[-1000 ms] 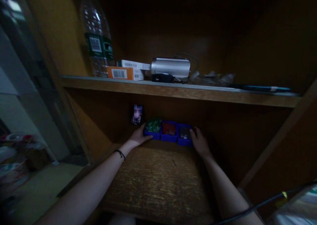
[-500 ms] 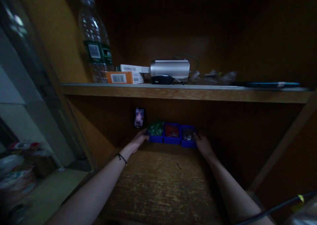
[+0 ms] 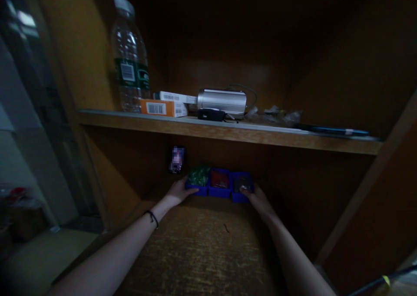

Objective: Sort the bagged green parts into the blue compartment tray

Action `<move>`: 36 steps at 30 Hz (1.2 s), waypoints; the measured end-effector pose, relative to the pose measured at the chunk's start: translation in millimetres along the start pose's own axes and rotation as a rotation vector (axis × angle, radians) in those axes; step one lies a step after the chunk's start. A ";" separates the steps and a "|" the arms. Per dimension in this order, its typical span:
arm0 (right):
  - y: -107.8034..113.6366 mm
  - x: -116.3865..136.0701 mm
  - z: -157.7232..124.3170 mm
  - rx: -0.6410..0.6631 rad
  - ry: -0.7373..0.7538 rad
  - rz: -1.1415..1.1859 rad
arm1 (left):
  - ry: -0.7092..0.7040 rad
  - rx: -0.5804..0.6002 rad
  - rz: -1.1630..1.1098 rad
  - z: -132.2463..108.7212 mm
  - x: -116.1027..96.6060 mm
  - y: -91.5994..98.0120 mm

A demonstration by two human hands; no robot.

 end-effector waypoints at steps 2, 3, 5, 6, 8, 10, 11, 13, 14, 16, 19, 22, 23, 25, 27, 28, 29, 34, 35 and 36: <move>-0.2 2.4 -0.7 0.017 0.010 0.031 | -0.023 0.000 0.040 0.6 -0.7 0.6; 0.1 1.7 -0.4 0.010 0.006 0.035 | -0.037 0.000 0.056 0.6 -1.3 1.1; 2.1 -3.2 1.4 -0.044 -0.026 0.023 | -0.053 -0.005 0.078 0.6 -2.1 2.7; 3.8 -6.8 2.6 -0.083 -0.046 0.009 | -0.048 -0.006 0.081 0.6 -2.0 3.6; 7.8 -14.1 5.2 -0.152 -0.077 -0.023 | -0.014 -0.002 0.068 0.2 -1.4 5.8; 12.4 -19.7 7.6 -0.179 -0.088 -0.042 | 0.026 0.016 0.016 -1.0 -1.7 9.4; 14.6 -21.3 8.5 -0.166 -0.084 -0.035 | 0.039 0.039 -0.028 -2.2 -2.6 11.8; 18.1 -22.0 9.1 -0.095 -0.075 0.032 | 0.051 0.125 -0.148 -5.1 -5.9 17.0; 19.6 -21.3 8.5 -0.054 -0.078 0.083 | 0.052 0.184 -0.213 -6.7 -7.8 19.4; 22.1 -19.0 6.0 0.003 -0.112 0.188 | 0.060 0.283 -0.319 -8.8 -10.1 23.9; 23.0 -12.9 0.8 0.043 -0.159 0.243 | 0.138 0.241 -0.391 -5.1 -5.0 28.6; 20.6 -6.6 -4.0 0.083 -0.177 0.226 | 0.228 0.078 -0.376 2.9 5.8 27.4; 20.6 -5.4 -5.3 0.076 -0.191 0.225 | 0.243 0.046 -0.363 5.1 8.7 25.5; 21.6 -3.8 -7.2 0.046 -0.219 0.233 | 0.255 0.028 -0.344 7.9 13.1 21.1; 22.4 -1.8 -7.9 0.033 -0.227 0.225 | 0.260 0.026 -0.338 8.7 16.0 18.1; 22.4 -0.8 -8.0 0.037 -0.228 0.210 | 0.261 0.026 -0.338 8.6 17.1 17.3; 22.2 0.1 -7.9 0.043 -0.229 0.193 | 0.261 0.027 -0.341 8.5 18.0 16.8; 19.7 3.5 -7.0 0.080 -0.221 0.203 | 0.262 0.035 -0.370 7.8 20.7 16.4; 20.0 3.5 -6.8 0.071 -0.215 0.208 | 0.263 0.035 -0.378 7.3 20.3 16.5; 20.6 2.9 -6.6 0.060 -0.212 0.213 | 0.264 0.036 -0.390 6.6 19.5 16.6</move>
Point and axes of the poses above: each hand's wrist, its own z-axis towards the middle knuckle, its own y-axis out of the back of the hand, x = y × z, the point moved 4 cm from there along z, towards the middle knuckle, and after that the axes turned 3 degrees about y, right-handed, at the moved point
